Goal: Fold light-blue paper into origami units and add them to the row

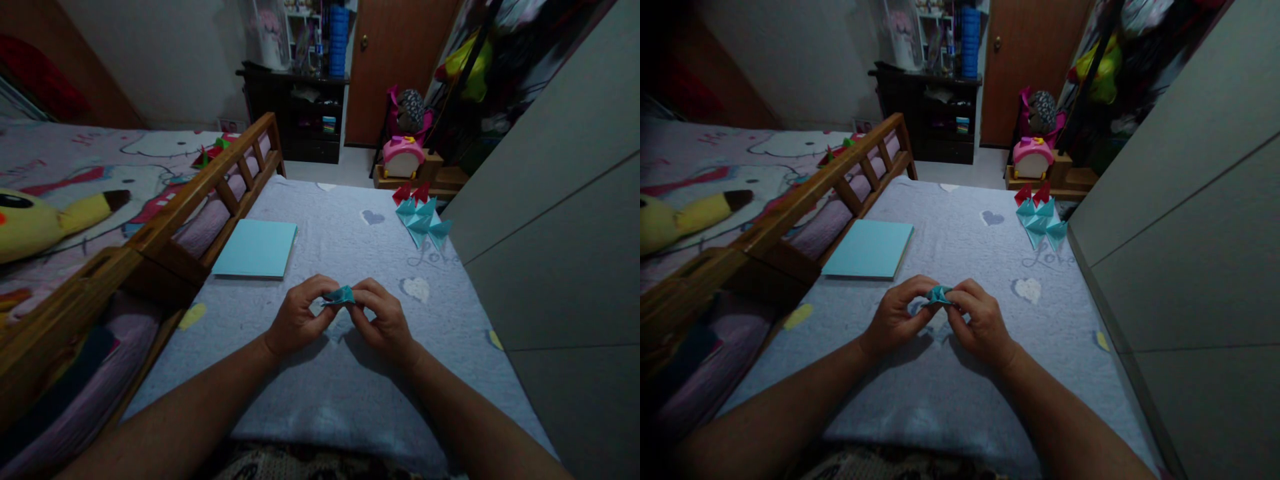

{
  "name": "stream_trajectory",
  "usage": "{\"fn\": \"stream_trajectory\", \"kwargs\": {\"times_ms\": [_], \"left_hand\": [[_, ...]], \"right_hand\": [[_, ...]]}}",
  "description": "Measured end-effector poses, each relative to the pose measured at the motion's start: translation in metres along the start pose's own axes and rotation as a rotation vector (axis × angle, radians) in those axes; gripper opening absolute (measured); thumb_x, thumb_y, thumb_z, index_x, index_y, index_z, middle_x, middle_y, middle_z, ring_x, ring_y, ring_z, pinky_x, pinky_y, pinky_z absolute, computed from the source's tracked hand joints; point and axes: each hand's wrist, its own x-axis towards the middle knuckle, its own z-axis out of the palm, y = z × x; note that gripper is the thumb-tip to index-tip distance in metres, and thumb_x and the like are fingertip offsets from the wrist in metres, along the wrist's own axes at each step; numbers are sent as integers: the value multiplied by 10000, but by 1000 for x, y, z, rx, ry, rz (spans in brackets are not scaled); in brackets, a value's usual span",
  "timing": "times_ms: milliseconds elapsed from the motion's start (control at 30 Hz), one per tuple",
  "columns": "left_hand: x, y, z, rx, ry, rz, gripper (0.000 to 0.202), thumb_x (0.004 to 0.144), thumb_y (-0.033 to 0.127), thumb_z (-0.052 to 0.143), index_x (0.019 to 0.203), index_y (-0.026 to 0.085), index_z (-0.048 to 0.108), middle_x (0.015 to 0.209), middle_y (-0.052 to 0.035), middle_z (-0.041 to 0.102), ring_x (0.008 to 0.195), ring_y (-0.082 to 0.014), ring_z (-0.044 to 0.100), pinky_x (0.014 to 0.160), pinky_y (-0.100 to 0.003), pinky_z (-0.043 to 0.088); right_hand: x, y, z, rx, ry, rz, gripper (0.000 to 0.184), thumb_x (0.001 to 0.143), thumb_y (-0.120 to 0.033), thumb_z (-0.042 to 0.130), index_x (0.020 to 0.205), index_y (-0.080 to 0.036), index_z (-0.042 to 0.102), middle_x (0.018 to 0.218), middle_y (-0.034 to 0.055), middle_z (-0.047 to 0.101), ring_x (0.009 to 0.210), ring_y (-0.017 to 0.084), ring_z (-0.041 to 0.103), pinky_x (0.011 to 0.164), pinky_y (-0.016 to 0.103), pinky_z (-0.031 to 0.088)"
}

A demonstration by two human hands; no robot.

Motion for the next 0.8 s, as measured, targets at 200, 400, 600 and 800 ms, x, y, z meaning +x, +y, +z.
{"fn": "stream_trajectory", "kwargs": {"times_ms": [200,400,600,800], "left_hand": [[0,-1,3,-133,-4,-199,67,874,205,651,919,181,695,859,-32,710,787,-172,644,754,-304,503],[1,-2,5,-210,-30,-288,103,862,229,670,942,171,698,881,-38,711,816,-181,650,775,-309,501],[1,-4,6,-215,-19,-237,129,845,171,663,968,204,681,957,-41,696,892,-181,649,766,-300,524],[-1,-7,9,-114,-36,-179,200,813,89,630,980,198,645,964,-25,668,894,-161,636,764,-274,515]], "right_hand": [[-3,2,3,30,35,131,212,846,-118,582,1018,-239,566,842,1,545,719,147,546,648,292,486],[-1,3,1,77,17,199,456,845,-197,645,1271,-268,499,1075,59,532,984,213,556,779,360,519],[2,-4,-1,109,66,133,361,827,-164,654,1143,-266,513,1039,43,528,940,201,551,772,351,505],[0,-4,3,-55,106,39,240,809,-83,636,976,-245,581,1044,52,527,1006,226,544,870,410,474]]}}
